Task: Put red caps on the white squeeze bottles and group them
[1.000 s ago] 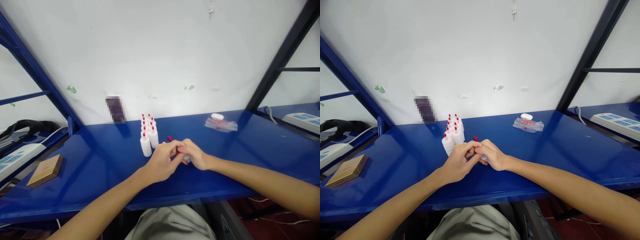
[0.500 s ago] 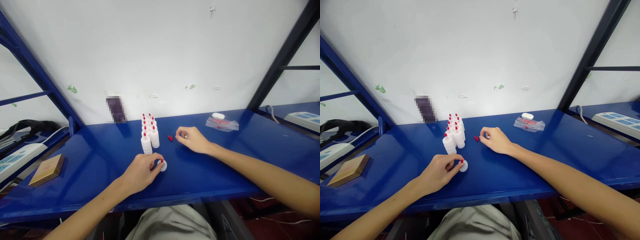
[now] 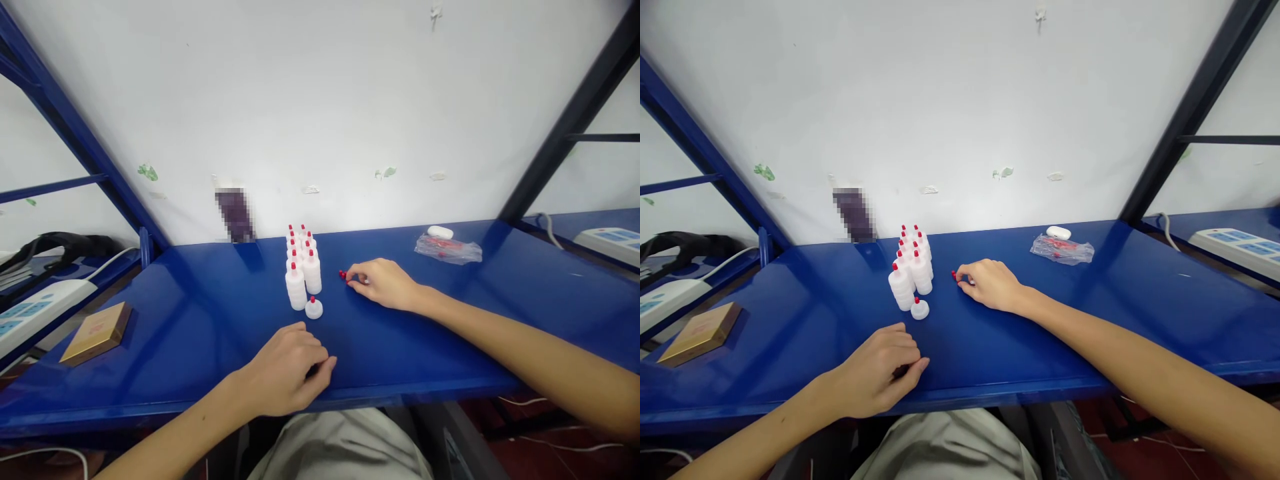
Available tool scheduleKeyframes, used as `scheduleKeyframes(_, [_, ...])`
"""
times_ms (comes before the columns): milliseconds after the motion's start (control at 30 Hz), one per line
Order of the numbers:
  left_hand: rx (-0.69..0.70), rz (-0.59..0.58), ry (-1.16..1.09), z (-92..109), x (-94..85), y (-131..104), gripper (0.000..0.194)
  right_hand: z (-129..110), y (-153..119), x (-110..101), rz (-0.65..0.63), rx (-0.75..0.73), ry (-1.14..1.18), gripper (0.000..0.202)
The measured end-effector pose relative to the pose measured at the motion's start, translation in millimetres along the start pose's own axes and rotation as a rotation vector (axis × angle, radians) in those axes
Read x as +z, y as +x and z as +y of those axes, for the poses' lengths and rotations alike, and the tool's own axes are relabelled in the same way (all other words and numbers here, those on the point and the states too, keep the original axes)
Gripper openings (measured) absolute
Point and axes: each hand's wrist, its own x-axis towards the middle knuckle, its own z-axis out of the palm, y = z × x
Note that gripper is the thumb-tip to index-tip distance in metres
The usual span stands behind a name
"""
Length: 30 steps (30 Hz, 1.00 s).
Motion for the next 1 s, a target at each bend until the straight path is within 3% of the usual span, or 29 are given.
scheduleKeyframes(100, [-0.011, -0.034, -0.012, -6, 3.4, 7, 0.032, -9, -5, -7, -0.019, -0.079, 0.108, 0.009])
scheduleKeyframes(200, [-0.015, 0.144, 0.018, -12, 8.0, 19, 0.016, -23, -11, -15, -0.100, -0.091, 0.346, 0.006])
scheduleKeyframes(300, [0.023, 0.342, 0.097, -16, 13.5, 27, 0.023, -34, -17, -21, -0.249, -0.012, 0.699, 0.013])
scheduleKeyframes(433, [0.151, 0.510, 0.172, -18, 18.3, 28, 0.026, -38, -22, -16, -0.404, 0.048, 1.064, 0.018])
scheduleKeyframes(567, [0.200, 0.632, 0.177, -20, 19.3, 26, 0.022, -38, -24, -9, -0.450, 0.007, 1.218, 0.020])
scheduleKeyframes(767, [0.220, 0.664, 0.102, -21, 17.1, 26, 0.016, -40, -28, -13, -0.424, -0.049, 1.168, 0.028])
scheduleKeyframes(900, [0.227, 0.677, 0.018, -18, 17.6, 26, 0.018, -46, -34, -16, -0.208, -0.212, 0.836, 0.033])
scheduleKeyframes(1000, [0.226, 0.661, -0.060, -15, 19.8, 27, 0.014, -56, -39, -14, -0.146, -0.311, 0.548, 0.037])
